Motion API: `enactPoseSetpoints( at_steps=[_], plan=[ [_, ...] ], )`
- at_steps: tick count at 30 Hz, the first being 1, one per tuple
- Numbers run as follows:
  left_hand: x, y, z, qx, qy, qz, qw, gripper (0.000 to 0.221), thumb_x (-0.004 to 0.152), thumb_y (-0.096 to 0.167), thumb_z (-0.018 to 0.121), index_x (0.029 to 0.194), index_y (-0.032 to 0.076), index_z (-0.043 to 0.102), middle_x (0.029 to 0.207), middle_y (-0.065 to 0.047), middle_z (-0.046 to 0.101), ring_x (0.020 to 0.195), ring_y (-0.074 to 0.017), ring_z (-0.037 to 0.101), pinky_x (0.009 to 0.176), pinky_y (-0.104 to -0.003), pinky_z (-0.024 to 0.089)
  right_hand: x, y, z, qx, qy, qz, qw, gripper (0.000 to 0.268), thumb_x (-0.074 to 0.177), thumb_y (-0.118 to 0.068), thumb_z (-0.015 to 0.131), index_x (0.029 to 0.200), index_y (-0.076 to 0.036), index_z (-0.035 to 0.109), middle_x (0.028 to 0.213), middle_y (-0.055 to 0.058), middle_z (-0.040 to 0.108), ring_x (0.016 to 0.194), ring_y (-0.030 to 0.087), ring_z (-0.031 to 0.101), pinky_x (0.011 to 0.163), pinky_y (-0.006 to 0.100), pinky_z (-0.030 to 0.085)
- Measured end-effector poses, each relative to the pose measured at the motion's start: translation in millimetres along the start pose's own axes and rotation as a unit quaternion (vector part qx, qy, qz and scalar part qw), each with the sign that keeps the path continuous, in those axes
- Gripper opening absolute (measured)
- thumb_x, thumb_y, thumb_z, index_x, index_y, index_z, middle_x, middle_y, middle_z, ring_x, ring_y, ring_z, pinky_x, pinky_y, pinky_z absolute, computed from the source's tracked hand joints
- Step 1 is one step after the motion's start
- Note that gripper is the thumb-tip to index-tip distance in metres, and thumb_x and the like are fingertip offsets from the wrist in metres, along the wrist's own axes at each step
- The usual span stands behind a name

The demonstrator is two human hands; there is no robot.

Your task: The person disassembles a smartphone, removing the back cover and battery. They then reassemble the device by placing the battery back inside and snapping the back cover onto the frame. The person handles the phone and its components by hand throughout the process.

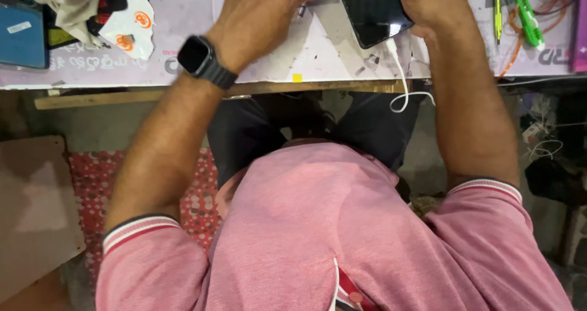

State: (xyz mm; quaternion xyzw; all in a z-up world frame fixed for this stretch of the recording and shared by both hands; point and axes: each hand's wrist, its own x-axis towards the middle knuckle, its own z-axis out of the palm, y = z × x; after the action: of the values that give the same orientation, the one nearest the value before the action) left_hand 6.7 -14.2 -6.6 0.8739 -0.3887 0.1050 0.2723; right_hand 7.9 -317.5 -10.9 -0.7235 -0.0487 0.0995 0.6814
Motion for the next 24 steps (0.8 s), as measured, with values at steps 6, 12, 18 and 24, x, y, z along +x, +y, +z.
enactPoseSetpoints(
  at_steps=[6,12,18,24],
  plan=[
    [33,6,-10,0.073,-0.116,0.035,0.990,0.028,0.085,-0.004,0.068,0.110,0.004,0.077,0.092,-0.019,0.073,0.085,-0.0349,0.071,0.071,-0.045,0.055,2,8,4,0.180,-0.035,0.023,0.983,0.016,0.106,-0.013,0.074,0.114,0.000,0.066,0.102,0.007,0.069,0.087,0.016,0.069,0.079,0.034,0.060],
    [53,18,-19,0.113,-0.194,0.036,0.974,0.020,0.081,-0.004,0.069,0.098,0.004,0.076,0.089,-0.019,0.072,0.089,-0.0374,0.069,0.084,-0.050,0.050,-1,4,3,0.276,-0.097,-0.003,0.956,0.024,0.106,-0.021,0.077,0.116,-0.001,0.068,0.101,0.008,0.072,0.084,0.016,0.072,0.076,0.031,0.061],
    [61,29,-27,0.084,-0.301,-0.079,0.947,0.024,0.080,-0.006,0.068,0.095,0.010,0.076,0.087,-0.014,0.074,0.087,-0.0326,0.069,0.093,-0.049,0.046,-1,-3,0,0.287,-0.130,0.028,0.949,0.036,0.104,-0.029,0.073,0.124,0.000,0.068,0.104,0.008,0.073,0.087,0.013,0.071,0.079,0.026,0.059],
    [55,21,-27,0.049,-0.220,-0.025,0.974,0.020,0.077,-0.005,0.067,0.091,0.007,0.076,0.098,-0.015,0.071,0.092,-0.0358,0.066,0.082,-0.046,0.052,0,-5,2,0.296,-0.119,0.029,0.947,0.037,0.104,-0.031,0.070,0.123,0.001,0.067,0.104,0.008,0.073,0.088,0.012,0.071,0.081,0.026,0.059]
  ],
)
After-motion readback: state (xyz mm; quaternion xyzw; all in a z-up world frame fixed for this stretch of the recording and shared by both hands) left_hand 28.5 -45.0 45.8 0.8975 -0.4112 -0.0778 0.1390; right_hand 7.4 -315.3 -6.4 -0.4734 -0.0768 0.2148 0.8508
